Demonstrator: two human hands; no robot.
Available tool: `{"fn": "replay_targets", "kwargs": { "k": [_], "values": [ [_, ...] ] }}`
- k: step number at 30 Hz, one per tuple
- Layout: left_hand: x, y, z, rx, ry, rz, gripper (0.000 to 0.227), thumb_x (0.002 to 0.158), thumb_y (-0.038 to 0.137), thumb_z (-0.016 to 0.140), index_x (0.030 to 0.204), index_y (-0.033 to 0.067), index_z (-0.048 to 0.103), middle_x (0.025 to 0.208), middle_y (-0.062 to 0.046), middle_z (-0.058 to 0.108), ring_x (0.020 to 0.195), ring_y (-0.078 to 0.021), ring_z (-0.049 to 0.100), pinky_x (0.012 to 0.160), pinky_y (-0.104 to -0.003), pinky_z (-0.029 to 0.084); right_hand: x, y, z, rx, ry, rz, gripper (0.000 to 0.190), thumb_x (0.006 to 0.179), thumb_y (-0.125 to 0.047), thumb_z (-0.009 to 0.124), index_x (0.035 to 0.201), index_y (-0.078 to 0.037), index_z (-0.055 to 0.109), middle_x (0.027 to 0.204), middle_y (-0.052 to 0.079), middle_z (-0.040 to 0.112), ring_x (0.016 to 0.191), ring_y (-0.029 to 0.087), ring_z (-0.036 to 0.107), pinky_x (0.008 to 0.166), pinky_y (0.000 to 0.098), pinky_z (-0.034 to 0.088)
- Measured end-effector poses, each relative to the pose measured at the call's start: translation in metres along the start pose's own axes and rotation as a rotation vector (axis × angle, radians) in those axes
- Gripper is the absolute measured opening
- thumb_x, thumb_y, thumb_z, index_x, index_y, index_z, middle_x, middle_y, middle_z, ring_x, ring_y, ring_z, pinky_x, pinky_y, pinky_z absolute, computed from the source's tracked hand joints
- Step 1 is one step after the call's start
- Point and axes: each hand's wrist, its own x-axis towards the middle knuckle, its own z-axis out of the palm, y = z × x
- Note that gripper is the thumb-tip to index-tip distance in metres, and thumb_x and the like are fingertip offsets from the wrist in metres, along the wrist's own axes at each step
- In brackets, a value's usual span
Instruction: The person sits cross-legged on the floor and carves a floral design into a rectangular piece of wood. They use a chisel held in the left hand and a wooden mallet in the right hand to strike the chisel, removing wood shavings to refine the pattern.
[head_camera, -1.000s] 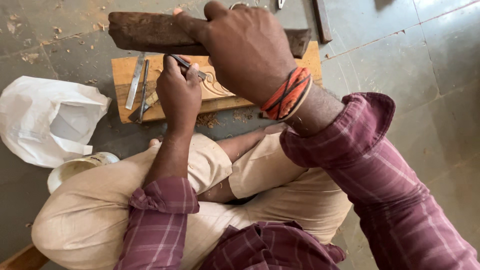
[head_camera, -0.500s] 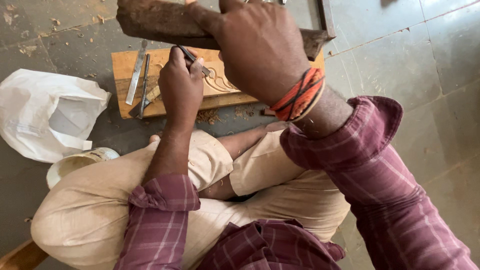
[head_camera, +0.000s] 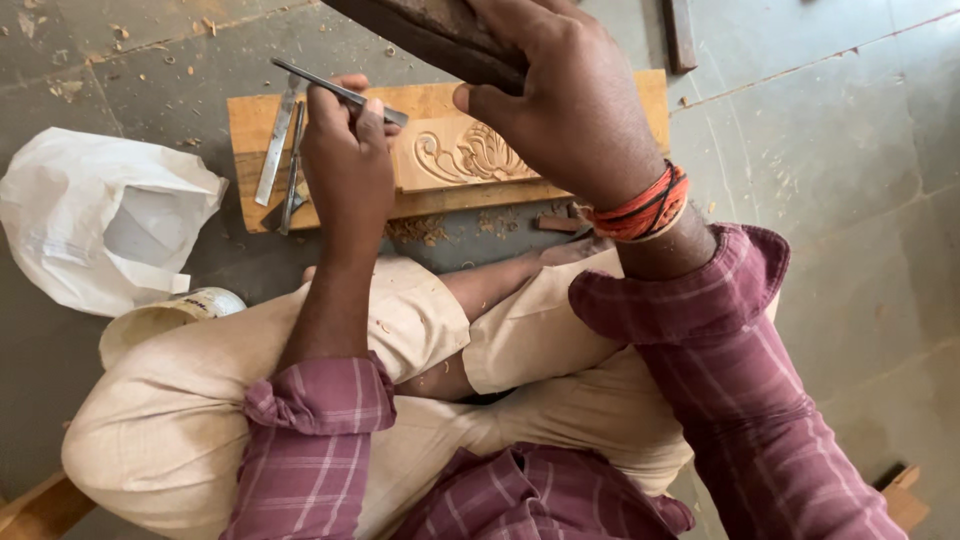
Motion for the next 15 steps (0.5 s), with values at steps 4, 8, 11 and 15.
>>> {"fn": "replay_targets", "kwargs": {
  "k": [4, 8, 11, 15],
  "values": [
    [-0.004, -0.001, 0.007, 0.096, -0.051, -0.059, 0.018, 0.103, 0.004, 0.061, 0.119, 0.0013, 0.053, 0.092, -0.013, 0.075, 0.078, -0.0197, 0.081, 0.067, -0.033, 0.061, -0.007, 0.016, 0.002, 0.060, 0.005, 0.034, 0.061, 0.087, -0.007, 0.085, 0.143, -0.001, 0.062, 0.120, 0.021, 0.070, 0.110, 0.036, 0.071, 0.093, 0.0408, 0.057],
    [-0.005, 0.000, 0.011, 0.138, -0.071, -0.054, 0.019, 0.103, 0.004, 0.061, 0.119, 0.0027, 0.051, 0.091, -0.012, 0.077, 0.078, -0.0196, 0.082, 0.067, -0.034, 0.061, -0.009, 0.023, -0.001, 0.010, -0.004, 0.019, 0.061, 0.087, -0.010, 0.088, 0.142, -0.001, 0.064, 0.118, 0.021, 0.072, 0.108, 0.036, 0.071, 0.092, 0.0412, 0.057],
    [-0.006, -0.001, 0.009, 0.200, -0.073, -0.031, 0.019, 0.103, 0.005, 0.063, 0.118, 0.0039, 0.052, 0.092, -0.013, 0.075, 0.078, -0.0213, 0.081, 0.065, -0.035, 0.060, -0.012, 0.020, -0.001, 0.011, -0.014, 0.011, 0.058, 0.088, -0.013, 0.089, 0.139, -0.001, 0.064, 0.116, 0.020, 0.073, 0.101, 0.033, 0.073, 0.087, 0.0405, 0.057],
    [-0.005, -0.004, 0.009, 0.218, -0.083, 0.036, 0.018, 0.103, 0.005, 0.064, 0.117, 0.0054, 0.053, 0.092, -0.013, 0.076, 0.081, -0.0247, 0.080, 0.067, -0.039, 0.059, -0.009, 0.009, -0.002, -0.039, -0.037, -0.038, 0.055, 0.089, -0.014, 0.088, 0.137, -0.002, 0.065, 0.119, 0.018, 0.074, 0.103, 0.033, 0.074, 0.089, 0.0407, 0.058]
  ]
}}
